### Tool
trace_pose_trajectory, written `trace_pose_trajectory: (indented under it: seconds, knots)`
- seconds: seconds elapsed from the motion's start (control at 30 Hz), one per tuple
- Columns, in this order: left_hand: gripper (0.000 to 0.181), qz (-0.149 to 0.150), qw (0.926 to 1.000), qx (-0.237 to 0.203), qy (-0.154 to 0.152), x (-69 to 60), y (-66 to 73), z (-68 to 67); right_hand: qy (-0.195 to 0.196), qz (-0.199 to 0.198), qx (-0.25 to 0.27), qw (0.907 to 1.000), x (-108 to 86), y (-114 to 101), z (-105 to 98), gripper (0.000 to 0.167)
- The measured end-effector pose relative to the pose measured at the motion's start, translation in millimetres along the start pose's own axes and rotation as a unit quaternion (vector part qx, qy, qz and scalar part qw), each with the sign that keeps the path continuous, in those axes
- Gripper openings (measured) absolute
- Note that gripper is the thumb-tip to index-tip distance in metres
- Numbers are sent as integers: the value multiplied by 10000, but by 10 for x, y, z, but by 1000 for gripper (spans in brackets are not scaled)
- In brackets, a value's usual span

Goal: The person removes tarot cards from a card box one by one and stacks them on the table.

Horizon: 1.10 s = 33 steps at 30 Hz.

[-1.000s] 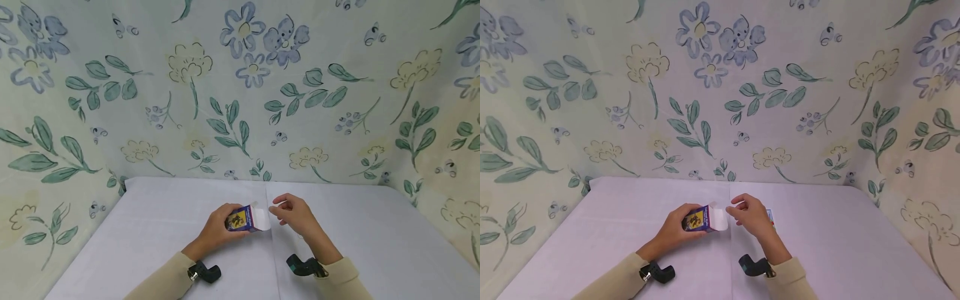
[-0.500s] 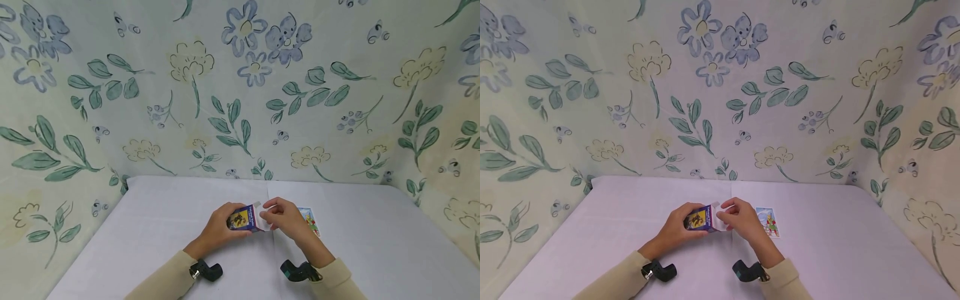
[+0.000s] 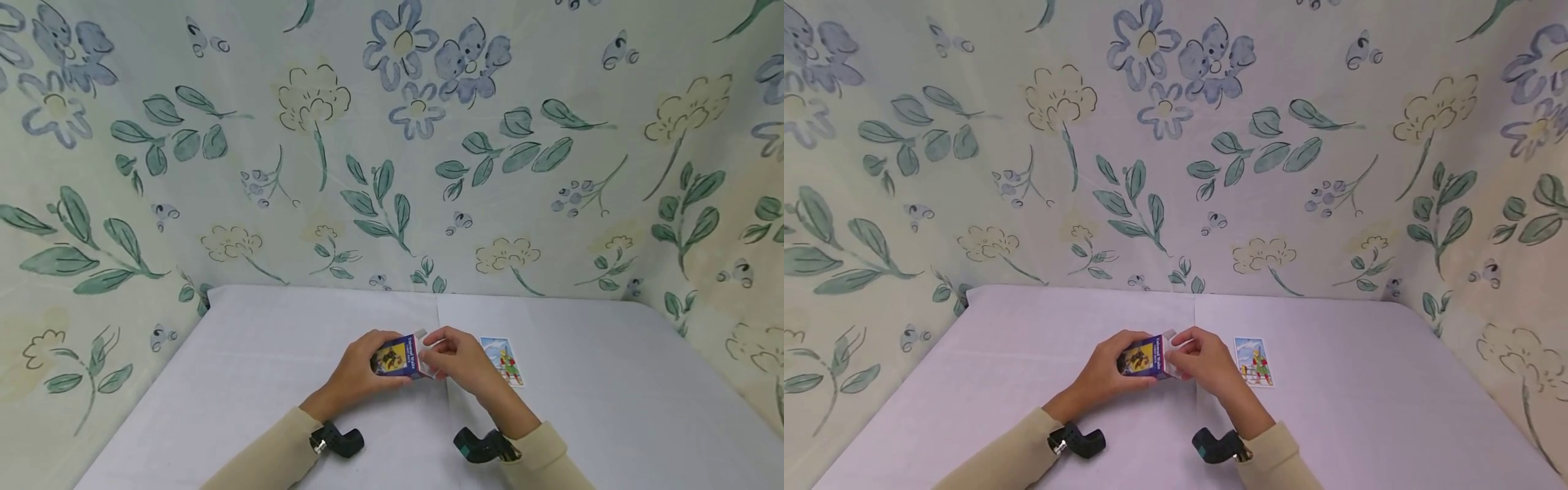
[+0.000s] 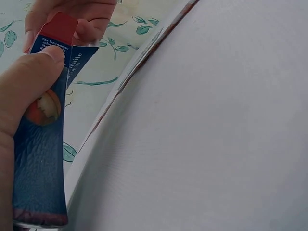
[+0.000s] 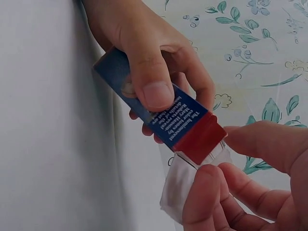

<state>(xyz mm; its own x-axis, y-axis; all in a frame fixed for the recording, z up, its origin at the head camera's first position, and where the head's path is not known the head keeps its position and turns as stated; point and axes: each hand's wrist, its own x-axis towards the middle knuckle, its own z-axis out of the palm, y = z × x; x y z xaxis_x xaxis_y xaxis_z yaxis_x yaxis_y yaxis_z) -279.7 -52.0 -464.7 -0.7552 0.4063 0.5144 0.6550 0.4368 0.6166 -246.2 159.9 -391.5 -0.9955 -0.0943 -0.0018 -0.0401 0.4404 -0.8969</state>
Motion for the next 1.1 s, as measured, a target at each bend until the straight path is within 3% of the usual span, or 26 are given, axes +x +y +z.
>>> trace_pose_trajectory:
  seconds: [0.37,1.1]
  knots:
    - [72,72,10000,-27,-56,2,-8,-5,-17,180,-76,9998,12,23,31,26]
    - [70,138,9998,114,-124,-10,-14,-10,-201,115,91,9997,-3,54,72,23]
